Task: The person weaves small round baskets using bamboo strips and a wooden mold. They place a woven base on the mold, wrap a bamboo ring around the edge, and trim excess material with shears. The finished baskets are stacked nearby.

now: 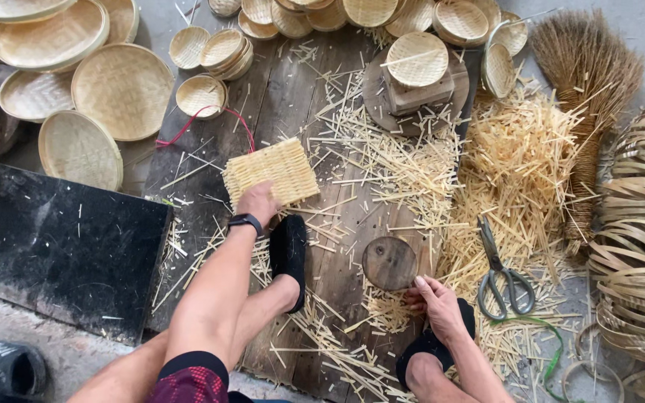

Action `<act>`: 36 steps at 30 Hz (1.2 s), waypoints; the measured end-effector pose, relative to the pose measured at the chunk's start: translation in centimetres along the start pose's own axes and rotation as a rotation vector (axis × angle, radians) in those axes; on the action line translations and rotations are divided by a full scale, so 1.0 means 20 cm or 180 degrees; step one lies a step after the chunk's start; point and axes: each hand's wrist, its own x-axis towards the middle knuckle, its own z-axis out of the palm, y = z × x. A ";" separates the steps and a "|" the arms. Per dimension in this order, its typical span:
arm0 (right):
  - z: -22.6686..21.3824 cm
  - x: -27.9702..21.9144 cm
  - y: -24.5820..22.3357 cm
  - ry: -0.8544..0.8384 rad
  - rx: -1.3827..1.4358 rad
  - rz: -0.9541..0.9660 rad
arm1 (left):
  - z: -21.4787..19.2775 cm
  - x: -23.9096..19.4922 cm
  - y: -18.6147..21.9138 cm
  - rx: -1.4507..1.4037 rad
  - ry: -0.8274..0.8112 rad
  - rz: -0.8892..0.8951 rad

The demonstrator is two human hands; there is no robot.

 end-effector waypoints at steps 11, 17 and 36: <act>-0.02 0.00 0.03 -0.0093 -0.0094 -0.0075 | -0.03 -0.01 0.12 0.1044 0.0138 0.0340; -0.03 -0.01 0.04 -0.0098 -0.0166 -0.0090 | -0.11 0.00 0.04 0.0724 -0.0049 0.0255; -0.05 0.01 0.08 -0.0213 -0.0210 -0.0207 | -0.06 0.01 -0.17 -0.0370 0.1011 -0.1133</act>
